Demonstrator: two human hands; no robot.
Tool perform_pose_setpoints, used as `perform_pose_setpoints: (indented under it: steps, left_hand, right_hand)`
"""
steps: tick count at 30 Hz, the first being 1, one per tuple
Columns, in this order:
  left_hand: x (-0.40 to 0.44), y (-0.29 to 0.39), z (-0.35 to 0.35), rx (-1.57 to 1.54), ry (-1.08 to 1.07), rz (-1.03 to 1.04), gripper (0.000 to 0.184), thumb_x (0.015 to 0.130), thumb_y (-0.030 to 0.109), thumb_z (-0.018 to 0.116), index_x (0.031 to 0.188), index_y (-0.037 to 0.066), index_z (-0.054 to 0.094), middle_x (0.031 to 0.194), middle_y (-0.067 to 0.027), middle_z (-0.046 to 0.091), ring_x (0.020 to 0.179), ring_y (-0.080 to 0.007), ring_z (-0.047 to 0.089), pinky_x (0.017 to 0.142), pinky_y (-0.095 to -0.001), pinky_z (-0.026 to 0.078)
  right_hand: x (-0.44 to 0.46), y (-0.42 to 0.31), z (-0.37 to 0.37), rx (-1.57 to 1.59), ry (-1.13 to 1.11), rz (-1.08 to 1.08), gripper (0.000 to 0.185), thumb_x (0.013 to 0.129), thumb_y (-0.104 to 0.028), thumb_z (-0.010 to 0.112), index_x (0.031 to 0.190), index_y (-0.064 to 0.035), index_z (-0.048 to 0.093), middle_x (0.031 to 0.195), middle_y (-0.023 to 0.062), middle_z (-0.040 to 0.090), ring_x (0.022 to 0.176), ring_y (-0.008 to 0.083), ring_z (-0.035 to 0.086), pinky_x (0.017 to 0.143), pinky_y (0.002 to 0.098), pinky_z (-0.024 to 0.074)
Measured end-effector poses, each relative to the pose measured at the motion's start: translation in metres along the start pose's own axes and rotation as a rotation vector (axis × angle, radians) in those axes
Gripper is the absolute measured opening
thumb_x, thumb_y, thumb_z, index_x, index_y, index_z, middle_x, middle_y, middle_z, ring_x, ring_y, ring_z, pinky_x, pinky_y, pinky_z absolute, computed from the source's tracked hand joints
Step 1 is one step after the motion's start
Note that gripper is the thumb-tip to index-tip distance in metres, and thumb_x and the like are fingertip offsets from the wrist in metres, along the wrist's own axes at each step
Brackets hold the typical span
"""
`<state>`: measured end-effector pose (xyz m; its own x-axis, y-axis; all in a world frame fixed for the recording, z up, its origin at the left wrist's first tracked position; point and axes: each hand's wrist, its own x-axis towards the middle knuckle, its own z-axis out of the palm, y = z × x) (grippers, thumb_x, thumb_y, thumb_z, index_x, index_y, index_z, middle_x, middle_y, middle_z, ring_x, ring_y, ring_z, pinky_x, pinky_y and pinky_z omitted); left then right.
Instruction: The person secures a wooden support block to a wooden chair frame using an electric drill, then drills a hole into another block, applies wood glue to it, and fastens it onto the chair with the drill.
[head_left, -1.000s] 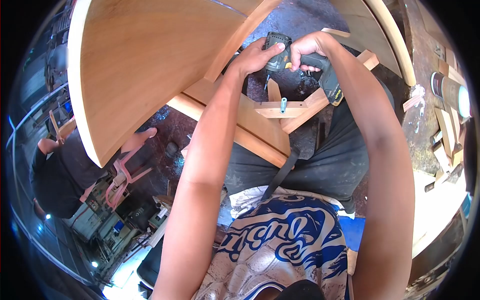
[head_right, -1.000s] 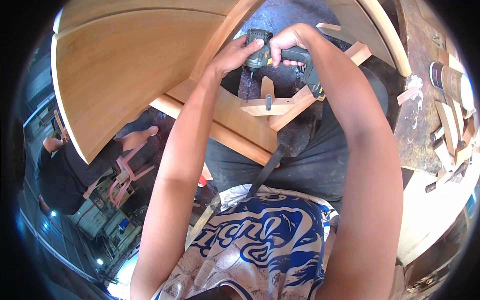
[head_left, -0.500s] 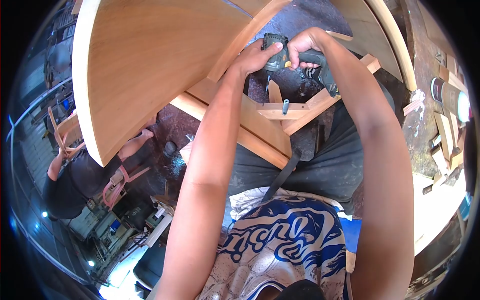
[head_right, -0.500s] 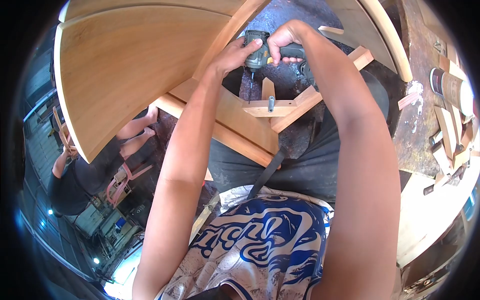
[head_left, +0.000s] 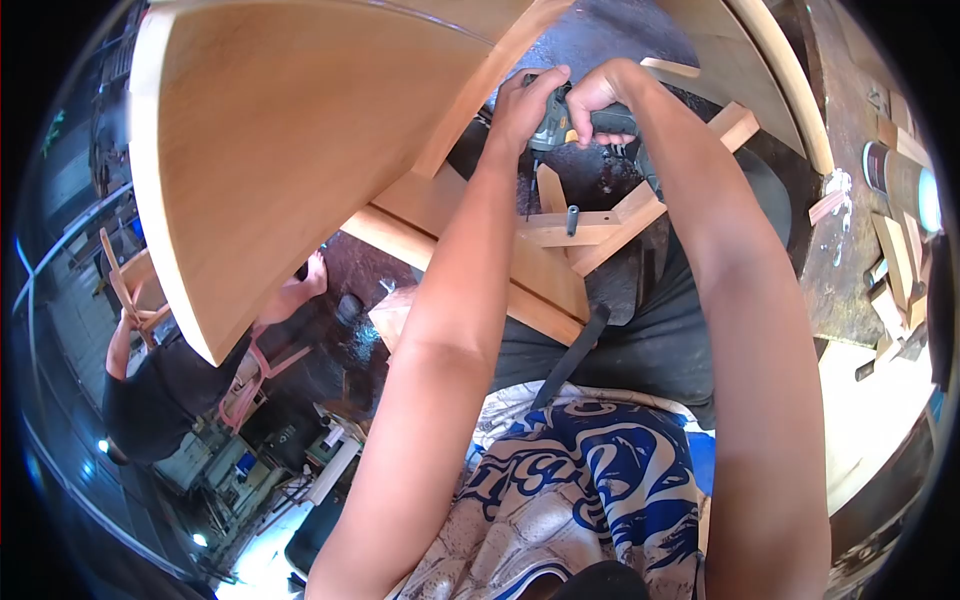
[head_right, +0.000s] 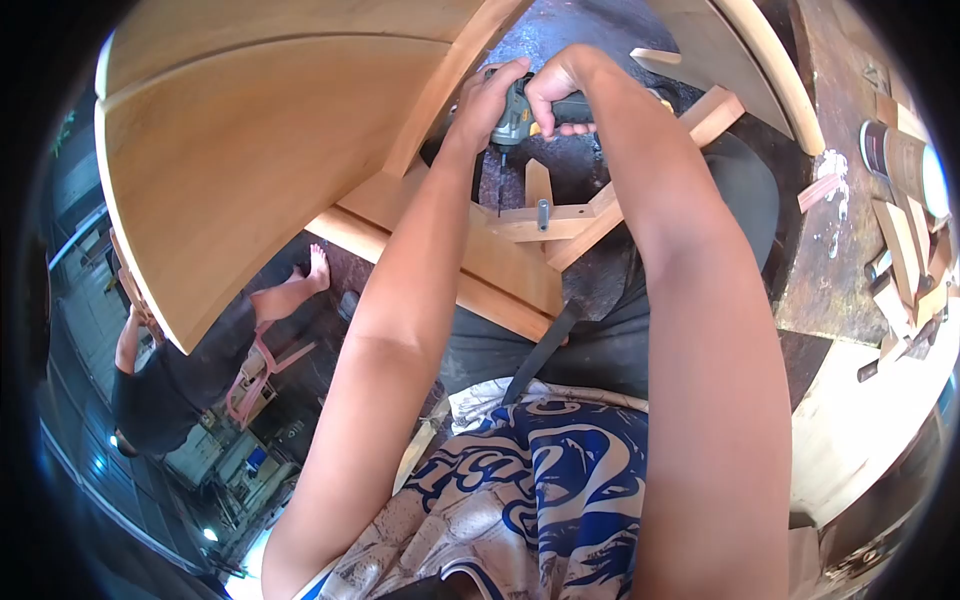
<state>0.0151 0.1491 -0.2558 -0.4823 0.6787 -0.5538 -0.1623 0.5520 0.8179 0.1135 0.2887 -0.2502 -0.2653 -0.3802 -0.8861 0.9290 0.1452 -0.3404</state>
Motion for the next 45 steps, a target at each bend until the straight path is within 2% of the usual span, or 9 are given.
perform_pose_setpoints:
  steps: [4,7,12,23,29,33,36,38,45]
  left_hand:
    - [0.000,0.000,0.003,0.080,0.048,-0.013,0.051,0.080,0.043,0.077,0.103,-0.003,0.072,0.096,-0.0145,0.071,0.089,-0.0208,0.065,0.082,-0.0330,0.050]
    - [0.001,-0.002,0.004,0.087,0.063,0.017,0.049,0.082,0.041,0.076,0.102,-0.004,0.072,0.096,-0.0141,0.072,0.089,-0.0211,0.065,0.082,-0.0331,0.050]
    - [-0.001,-0.002,0.007,0.055,0.096,-0.007,0.047,0.082,0.040,0.077,0.101,-0.003,0.073,0.096,-0.0126,0.071,0.087,-0.0198,0.065,0.081,-0.0329,0.050]
    - [-0.005,-0.004,0.014,0.072,0.073,0.036,0.045,0.082,0.041,0.079,0.096,-0.001,0.073,0.087,-0.0087,0.070,0.079,-0.0167,0.063,0.075,-0.0308,0.050]
    - [-0.011,0.005,0.019,0.101,0.083,0.043,0.045,0.082,0.040,0.079,0.097,-0.002,0.073,0.086,-0.0079,0.070,0.078,-0.0154,0.063,0.074,-0.0300,0.051]
    - [-0.007,-0.001,0.018,0.068,0.069,0.027,0.044,0.083,0.040,0.079,0.096,-0.002,0.074,0.085,-0.0074,0.070,0.077,-0.0151,0.063,0.074,-0.0301,0.051]
    - [-0.005,-0.004,0.017,0.046,0.080,0.030,0.043,0.083,0.039,0.079,0.096,-0.002,0.074,0.085,-0.0076,0.070,0.078,-0.0149,0.063,0.074,-0.0300,0.051]
    - [-0.007,-0.005,0.014,0.046,0.098,0.034,0.043,0.083,0.039,0.079,0.095,-0.002,0.074,0.085,-0.0078,0.070,0.078,-0.0150,0.063,0.074,-0.0302,0.051]
    - [-0.009,-0.003,0.012,0.046,0.123,0.011,0.043,0.082,0.039,0.078,0.095,-0.002,0.074,0.085,-0.0083,0.071,0.077,-0.0156,0.064,0.074,-0.0310,0.051]
  right_hand:
    - [0.006,0.011,0.002,0.063,0.001,-0.165,0.013,0.081,-0.020,0.072,0.088,-0.0098,0.071,0.084,0.0029,0.071,0.066,0.0126,0.064,0.062,0.0341,0.0504]
    - [0.015,0.015,-0.003,0.073,0.011,-0.234,0.015,0.081,-0.022,0.072,0.088,-0.0085,0.072,0.083,0.0028,0.071,0.066,0.0129,0.063,0.063,0.0343,0.0505]
    - [0.026,0.015,-0.006,0.038,0.027,-0.186,0.022,0.076,-0.018,0.075,0.093,-0.0044,0.074,0.087,0.0060,0.073,0.066,0.0152,0.065,0.060,0.0336,0.0540]
    - [0.013,0.026,0.008,0.069,0.061,-0.229,0.019,0.070,-0.015,0.076,0.086,-0.0048,0.076,0.067,0.0076,0.063,0.057,0.0177,0.059,0.055,0.0338,0.0495]
    - [0.012,0.025,0.009,0.074,0.059,-0.160,0.009,0.074,-0.014,0.074,0.080,-0.0069,0.073,0.079,0.0011,0.066,0.062,0.0116,0.054,0.060,0.0323,0.0493]
    - [0.017,0.026,0.008,0.060,0.053,-0.164,0.009,0.074,-0.013,0.074,0.080,-0.0064,0.073,0.079,0.0017,0.066,0.062,0.0117,0.054,0.061,0.0330,0.0495]
    - [0.020,0.024,0.006,0.083,0.039,-0.134,0.008,0.075,-0.013,0.073,0.081,-0.0065,0.073,0.078,0.0018,0.065,0.061,0.0121,0.054,0.061,0.0337,0.0496]
    - [0.014,0.017,0.011,0.083,0.096,-0.122,0.013,0.071,-0.013,0.075,0.081,-0.0056,0.074,0.067,0.0060,0.062,0.057,0.0169,0.057,0.056,0.0345,0.0490]
    - [0.013,0.013,0.008,0.037,0.062,-0.123,0.010,0.071,-0.013,0.075,0.077,-0.0057,0.072,0.066,0.0056,0.061,0.057,0.0166,0.056,0.057,0.0349,0.0480]
